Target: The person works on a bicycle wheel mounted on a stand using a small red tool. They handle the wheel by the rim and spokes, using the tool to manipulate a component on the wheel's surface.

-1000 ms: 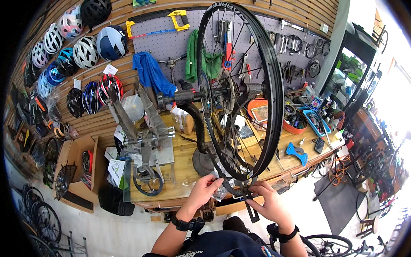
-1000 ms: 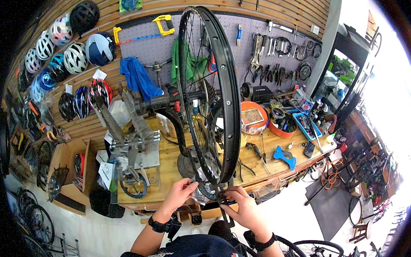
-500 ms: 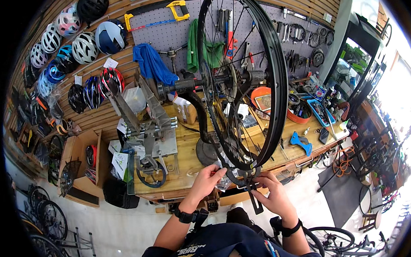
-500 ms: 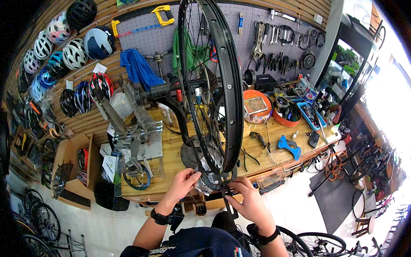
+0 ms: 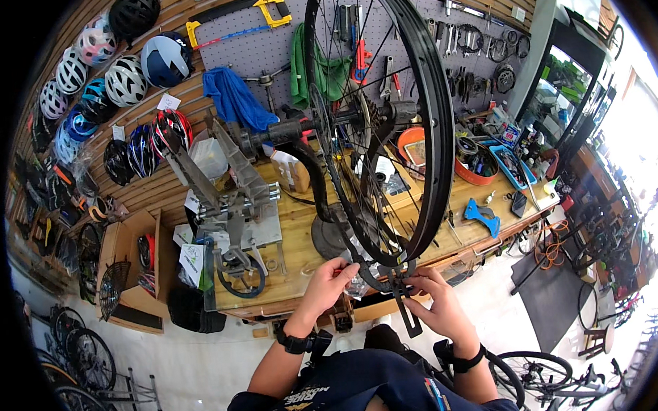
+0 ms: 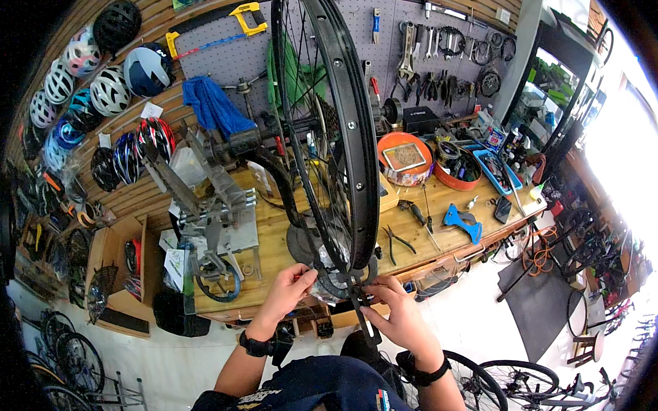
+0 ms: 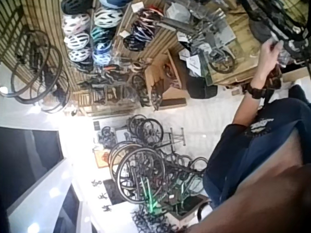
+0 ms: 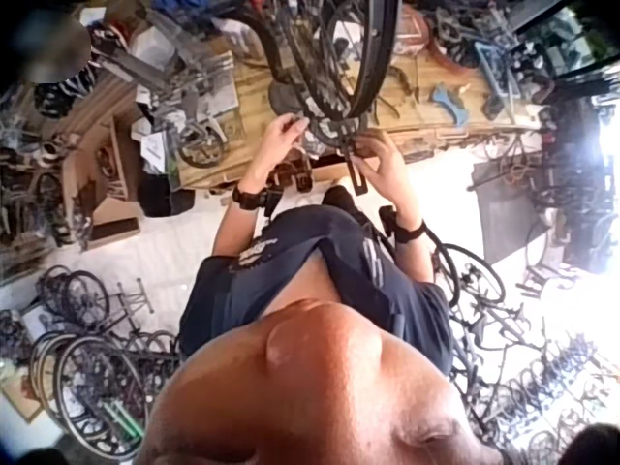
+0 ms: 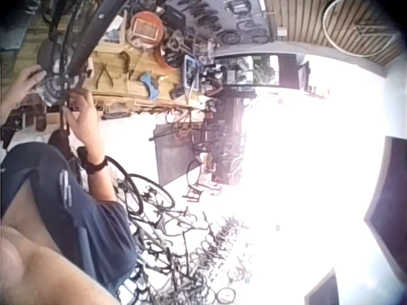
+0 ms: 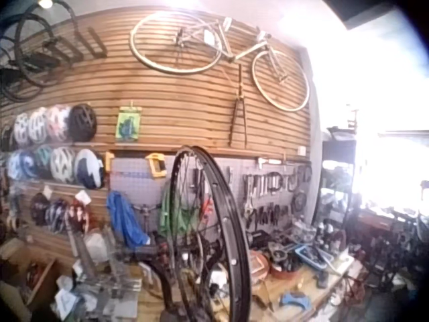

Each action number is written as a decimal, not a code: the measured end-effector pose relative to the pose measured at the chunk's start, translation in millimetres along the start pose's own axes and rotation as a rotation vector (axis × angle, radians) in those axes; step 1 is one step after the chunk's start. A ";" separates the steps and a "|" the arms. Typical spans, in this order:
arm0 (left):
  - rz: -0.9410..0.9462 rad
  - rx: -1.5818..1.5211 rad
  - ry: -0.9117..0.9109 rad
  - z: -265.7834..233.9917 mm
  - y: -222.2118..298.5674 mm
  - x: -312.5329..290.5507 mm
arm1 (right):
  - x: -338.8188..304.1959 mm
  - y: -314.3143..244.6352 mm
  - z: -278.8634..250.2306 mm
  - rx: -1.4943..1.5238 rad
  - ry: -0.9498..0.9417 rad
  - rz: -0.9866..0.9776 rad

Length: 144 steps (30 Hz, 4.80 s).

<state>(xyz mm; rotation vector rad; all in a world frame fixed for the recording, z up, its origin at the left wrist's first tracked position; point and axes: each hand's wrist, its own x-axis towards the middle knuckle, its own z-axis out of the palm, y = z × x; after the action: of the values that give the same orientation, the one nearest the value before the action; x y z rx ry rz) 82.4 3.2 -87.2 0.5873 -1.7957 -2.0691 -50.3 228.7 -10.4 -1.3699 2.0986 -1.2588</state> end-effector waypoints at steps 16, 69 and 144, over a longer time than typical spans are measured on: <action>-0.021 -0.013 -0.002 0.1 2.5 -0.9 | 1.3 6.3 -1.5 0.052 -0.013 -0.001; 0.033 0.014 0.422 43.0 0.4 -14.0 | 43.2 50.3 -48.8 0.298 -0.557 -0.183; 0.159 -0.053 0.003 -35.9 33.6 29.6 | 61.5 -15.5 -21.9 0.241 0.214 -0.361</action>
<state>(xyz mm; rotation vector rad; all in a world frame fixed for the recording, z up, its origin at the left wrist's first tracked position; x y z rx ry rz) 75.0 -47.1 -60.8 0.4183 -1.7211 -2.0006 -85.7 184.4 25.3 -1.6090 1.7986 -1.8086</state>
